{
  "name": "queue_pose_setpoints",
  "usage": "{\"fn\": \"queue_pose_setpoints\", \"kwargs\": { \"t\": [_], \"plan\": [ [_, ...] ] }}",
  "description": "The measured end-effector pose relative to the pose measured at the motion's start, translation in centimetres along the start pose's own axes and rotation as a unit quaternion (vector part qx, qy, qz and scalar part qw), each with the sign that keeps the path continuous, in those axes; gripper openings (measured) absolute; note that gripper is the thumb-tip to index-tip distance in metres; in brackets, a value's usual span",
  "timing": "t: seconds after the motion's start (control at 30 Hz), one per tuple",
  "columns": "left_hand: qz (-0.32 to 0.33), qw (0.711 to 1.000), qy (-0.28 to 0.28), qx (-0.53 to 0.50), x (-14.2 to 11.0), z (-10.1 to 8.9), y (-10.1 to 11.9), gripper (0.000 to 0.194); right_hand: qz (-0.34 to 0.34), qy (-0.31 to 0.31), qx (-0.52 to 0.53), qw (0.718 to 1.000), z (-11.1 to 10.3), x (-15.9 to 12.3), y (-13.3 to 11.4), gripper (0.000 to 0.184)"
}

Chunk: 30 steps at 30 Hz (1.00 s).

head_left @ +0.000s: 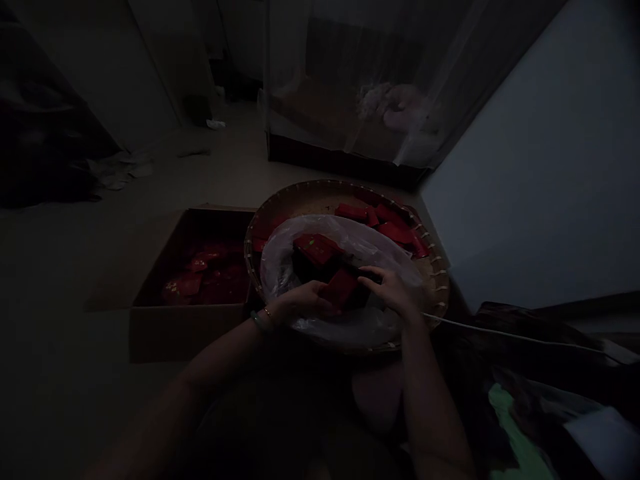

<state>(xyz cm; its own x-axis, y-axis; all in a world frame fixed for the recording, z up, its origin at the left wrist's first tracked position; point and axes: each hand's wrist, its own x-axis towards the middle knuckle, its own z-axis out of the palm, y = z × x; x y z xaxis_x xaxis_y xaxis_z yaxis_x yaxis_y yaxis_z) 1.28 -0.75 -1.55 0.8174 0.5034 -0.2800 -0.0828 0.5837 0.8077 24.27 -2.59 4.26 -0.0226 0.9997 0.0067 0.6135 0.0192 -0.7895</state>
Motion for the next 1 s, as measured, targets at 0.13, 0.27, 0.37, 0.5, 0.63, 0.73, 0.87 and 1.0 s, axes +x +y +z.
{"fn": "queue_pose_setpoints", "kwargs": {
  "t": [0.13,0.27,0.37,0.5,0.63,0.73,0.87,1.0],
  "plan": [
    [-0.020,0.999,0.024,0.030,-0.1,0.1,0.5,0.041,0.018,0.012,0.035,0.999,-1.0,0.1,0.6,0.039],
    [-0.012,0.999,0.013,0.031,-0.2,0.3,0.8,0.046,0.026,-0.007,0.020,0.999,-1.1,0.0,0.2,0.044],
    [-0.004,1.000,0.008,0.020,-0.2,0.3,0.6,0.052,0.009,-0.015,0.003,1.000,-0.1,-0.1,0.0,0.038],
    [-0.010,1.000,0.013,0.020,-0.1,0.2,0.4,0.048,-0.006,0.020,-0.008,1.000,0.7,-0.2,0.3,0.033],
    [-0.003,1.000,0.009,0.014,-0.2,0.2,0.4,0.051,0.012,-0.015,0.012,1.000,0.4,-0.1,0.5,0.040],
    [-0.002,1.000,0.010,0.022,-0.4,0.3,0.5,0.048,0.010,-0.014,-0.001,1.000,0.2,-0.2,0.3,0.037],
    [0.000,0.999,0.016,0.039,-0.5,0.5,0.6,0.046,0.008,-0.016,-0.005,1.000,0.3,-0.2,0.0,0.037],
    [0.000,0.998,0.026,0.058,-0.3,0.4,0.3,0.048,-0.003,-0.020,-0.008,1.000,0.3,-0.2,-0.2,0.033]
  ]
}}
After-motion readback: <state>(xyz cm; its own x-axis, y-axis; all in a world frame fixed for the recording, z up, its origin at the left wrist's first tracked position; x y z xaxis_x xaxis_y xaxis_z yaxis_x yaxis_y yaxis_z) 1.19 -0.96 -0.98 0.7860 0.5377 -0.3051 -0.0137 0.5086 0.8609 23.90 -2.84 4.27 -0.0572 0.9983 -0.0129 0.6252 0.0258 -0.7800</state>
